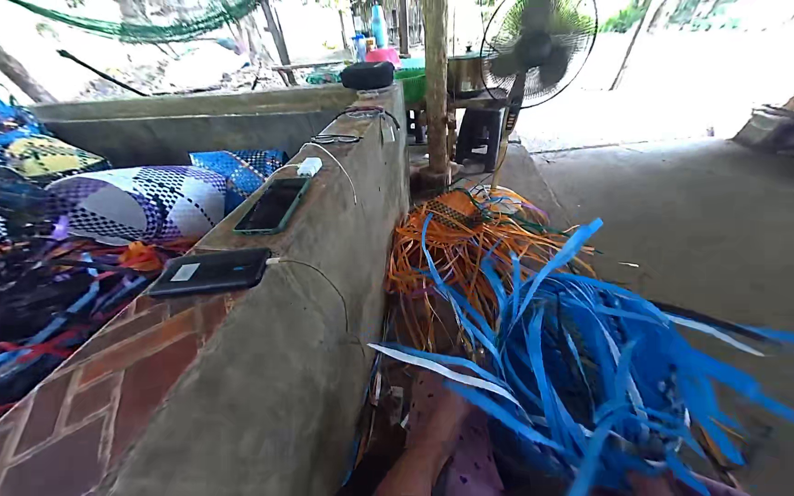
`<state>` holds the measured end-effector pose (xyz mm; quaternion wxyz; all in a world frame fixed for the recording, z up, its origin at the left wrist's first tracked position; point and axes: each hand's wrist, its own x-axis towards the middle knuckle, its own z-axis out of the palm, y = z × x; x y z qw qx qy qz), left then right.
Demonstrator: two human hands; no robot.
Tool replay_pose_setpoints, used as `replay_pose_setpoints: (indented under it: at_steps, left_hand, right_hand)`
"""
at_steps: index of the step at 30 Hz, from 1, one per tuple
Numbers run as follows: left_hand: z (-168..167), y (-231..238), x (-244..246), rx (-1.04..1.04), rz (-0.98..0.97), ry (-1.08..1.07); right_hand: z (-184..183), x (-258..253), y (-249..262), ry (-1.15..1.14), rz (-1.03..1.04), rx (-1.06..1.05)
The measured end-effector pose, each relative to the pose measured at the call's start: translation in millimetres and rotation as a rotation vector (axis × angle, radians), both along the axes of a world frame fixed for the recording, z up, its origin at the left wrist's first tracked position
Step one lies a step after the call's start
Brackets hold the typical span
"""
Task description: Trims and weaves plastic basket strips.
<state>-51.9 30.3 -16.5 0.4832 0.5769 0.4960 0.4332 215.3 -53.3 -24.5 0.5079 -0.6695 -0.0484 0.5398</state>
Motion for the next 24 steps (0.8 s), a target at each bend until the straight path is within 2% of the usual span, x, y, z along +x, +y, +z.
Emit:
replay_pose_setpoints:
  at_steps: [2, 4, 6, 8, 10, 11, 12, 13, 14, 16, 17, 20, 22, 24]
  left_hand:
    - [22.8, 1.2, 24.3, -0.146, 0.039, 0.046]
    - [16.5, 18.6, 59.0, -0.296, 0.153, -0.216]
    - [5.8, 18.0, 79.0, -0.359, 0.158, -0.381]
    - [0.0, 14.5, 96.9, -0.491, 0.135, -0.666]
    - [-2.5, 10.1, 106.4, -0.598, 0.071, -0.723]
    - [-2.8, 10.9, 110.3, -0.633, 0.061, -0.723]
    - [-1.1, 12.6, 111.9, -0.671, 0.062, -0.722]
    - [1.7, 14.2, 110.6, -0.699, 0.054, -0.724]
    - [3.1, 15.2, 108.2, -0.706, 0.063, -0.746]
    - [2.7, 15.8, 100.3, -0.636, 0.094, -0.787]
    - [1.5, 17.3, 94.8, -0.588, 0.115, -0.803]
    - [11.6, 25.3, 71.9, -0.455, 0.205, -0.773]
    - [31.6, 20.6, 56.2, -0.385, 0.259, -0.725]
    - [27.2, 24.9, 43.7, -0.362, 0.310, -0.819]
  right_hand:
    - [-2.1, 16.7, 7.9, -0.095, 0.009, 0.035]
    - [-8.5, 46.3, 18.9, -0.178, 0.020, 0.059]
    - [-4.8, 77.3, 22.8, -0.243, 0.037, 0.067]
    - [-22.0, 116.6, 13.5, -0.225, 0.093, 0.170]
    - [-14.2, 118.2, 8.9, -0.158, -0.066, 0.106]
    - [-11.8, 120.9, 5.9, -0.145, -0.072, 0.075]
    - [-15.6, 124.6, -1.8, -0.163, -0.009, 0.145]
    - [-35.3, 135.7, -12.4, -0.210, 0.105, 0.354]
    - [-61.5, 159.5, -20.7, -0.214, 0.313, 0.617]
    - [-17.2, 113.1, -15.8, -0.178, -0.152, 0.208]
    - [-12.2, 111.2, -16.3, -0.173, -0.218, 0.140]
    - [-12.2, 114.9, -14.9, -0.176, -0.214, 0.152]
    - [-1.9, 108.7, -12.7, -0.290, -0.234, 0.159]
    - [4.3, 96.4, -21.9, -0.492, -0.122, 0.170]
